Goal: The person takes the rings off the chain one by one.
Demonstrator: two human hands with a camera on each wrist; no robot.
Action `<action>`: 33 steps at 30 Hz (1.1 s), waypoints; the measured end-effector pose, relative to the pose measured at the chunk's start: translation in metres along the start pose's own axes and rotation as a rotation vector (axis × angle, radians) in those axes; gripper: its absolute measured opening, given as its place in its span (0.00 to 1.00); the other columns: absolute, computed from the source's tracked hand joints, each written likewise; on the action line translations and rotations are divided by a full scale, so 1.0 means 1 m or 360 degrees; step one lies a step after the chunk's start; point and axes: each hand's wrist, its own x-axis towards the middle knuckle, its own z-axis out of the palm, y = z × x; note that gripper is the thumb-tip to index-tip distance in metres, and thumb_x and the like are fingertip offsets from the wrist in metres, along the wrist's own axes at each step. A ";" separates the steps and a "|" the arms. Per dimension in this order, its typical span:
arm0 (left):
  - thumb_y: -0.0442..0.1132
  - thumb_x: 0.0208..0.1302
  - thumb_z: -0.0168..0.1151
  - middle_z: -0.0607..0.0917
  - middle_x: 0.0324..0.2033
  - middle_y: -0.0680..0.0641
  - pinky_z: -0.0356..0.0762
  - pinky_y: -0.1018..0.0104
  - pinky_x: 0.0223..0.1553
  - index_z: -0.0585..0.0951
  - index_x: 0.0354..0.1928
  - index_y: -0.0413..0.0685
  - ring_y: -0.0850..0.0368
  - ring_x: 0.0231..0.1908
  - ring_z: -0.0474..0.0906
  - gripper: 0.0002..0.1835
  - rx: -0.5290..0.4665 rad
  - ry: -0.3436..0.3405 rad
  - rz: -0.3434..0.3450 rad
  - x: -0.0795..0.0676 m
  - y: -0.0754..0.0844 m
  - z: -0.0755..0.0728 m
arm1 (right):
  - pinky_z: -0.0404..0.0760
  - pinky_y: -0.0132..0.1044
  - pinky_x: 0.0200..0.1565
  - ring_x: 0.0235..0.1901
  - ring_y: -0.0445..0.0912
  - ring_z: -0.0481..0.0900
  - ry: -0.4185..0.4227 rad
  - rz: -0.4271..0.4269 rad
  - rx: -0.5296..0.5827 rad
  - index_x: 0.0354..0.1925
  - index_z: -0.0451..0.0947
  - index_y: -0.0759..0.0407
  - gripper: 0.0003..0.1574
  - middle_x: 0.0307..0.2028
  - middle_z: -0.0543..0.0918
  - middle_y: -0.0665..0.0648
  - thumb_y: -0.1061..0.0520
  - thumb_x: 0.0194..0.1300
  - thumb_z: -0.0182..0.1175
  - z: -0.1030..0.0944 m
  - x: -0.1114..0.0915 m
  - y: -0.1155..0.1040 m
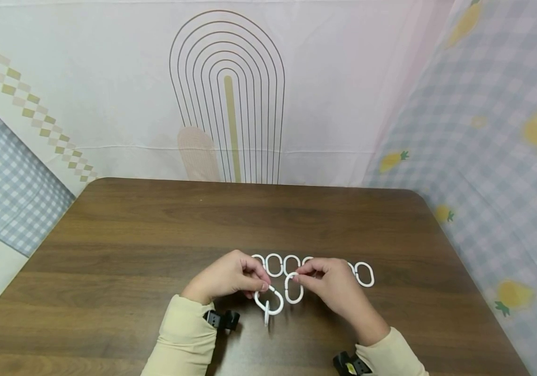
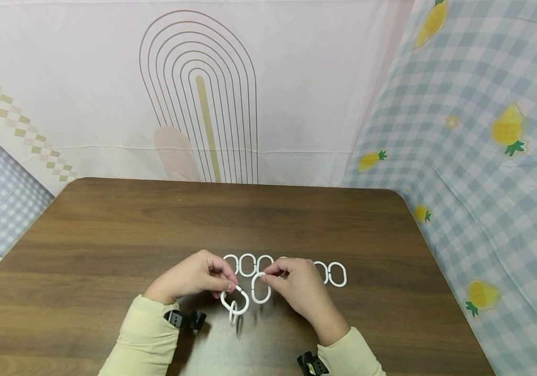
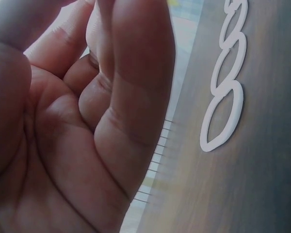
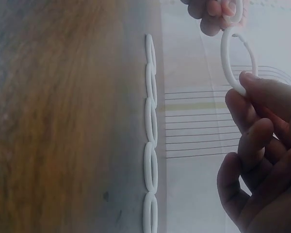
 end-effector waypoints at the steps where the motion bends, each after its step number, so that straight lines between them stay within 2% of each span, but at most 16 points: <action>1: 0.32 0.60 0.70 0.86 0.27 0.51 0.81 0.68 0.28 0.87 0.35 0.37 0.63 0.22 0.77 0.04 0.0000 0.0000 0.0000 0.000 0.000 0.000 | 0.76 0.30 0.30 0.24 0.35 0.75 0.0006 -0.0002 -0.0004 0.28 0.88 0.48 0.05 0.25 0.84 0.40 0.58 0.55 0.76 0.000 0.000 0.000; 8: 0.32 0.61 0.69 0.86 0.27 0.52 0.81 0.68 0.28 0.87 0.35 0.37 0.64 0.22 0.78 0.04 0.0017 -0.0007 0.0001 0.000 0.000 -0.001 | 0.74 0.30 0.27 0.22 0.35 0.73 0.0058 -0.0022 -0.0043 0.28 0.89 0.48 0.04 0.26 0.85 0.42 0.56 0.55 0.76 -0.003 0.001 0.001; 13: 0.32 0.61 0.69 0.86 0.27 0.52 0.81 0.68 0.28 0.87 0.35 0.37 0.63 0.22 0.78 0.04 0.0029 0.0006 -0.0021 0.000 0.001 -0.002 | 0.73 0.30 0.27 0.22 0.35 0.73 0.0057 0.0019 -0.0021 0.27 0.88 0.48 0.05 0.27 0.85 0.43 0.57 0.55 0.76 -0.006 0.001 -0.001; 23: 0.33 0.61 0.70 0.86 0.26 0.52 0.81 0.69 0.27 0.88 0.33 0.41 0.62 0.22 0.78 0.02 0.0018 0.0025 -0.0031 -0.003 0.002 -0.003 | 0.75 0.30 0.28 0.24 0.40 0.76 0.0069 0.0046 -0.0035 0.27 0.89 0.48 0.04 0.25 0.85 0.42 0.56 0.54 0.76 -0.012 0.002 0.003; 33: 0.32 0.61 0.69 0.86 0.26 0.52 0.80 0.69 0.27 0.87 0.35 0.36 0.63 0.22 0.77 0.05 0.0027 0.0024 -0.0034 -0.003 0.002 -0.003 | 0.76 0.31 0.29 0.25 0.40 0.76 0.0045 0.0074 -0.0038 0.27 0.89 0.48 0.04 0.25 0.85 0.43 0.56 0.55 0.76 -0.018 0.002 0.003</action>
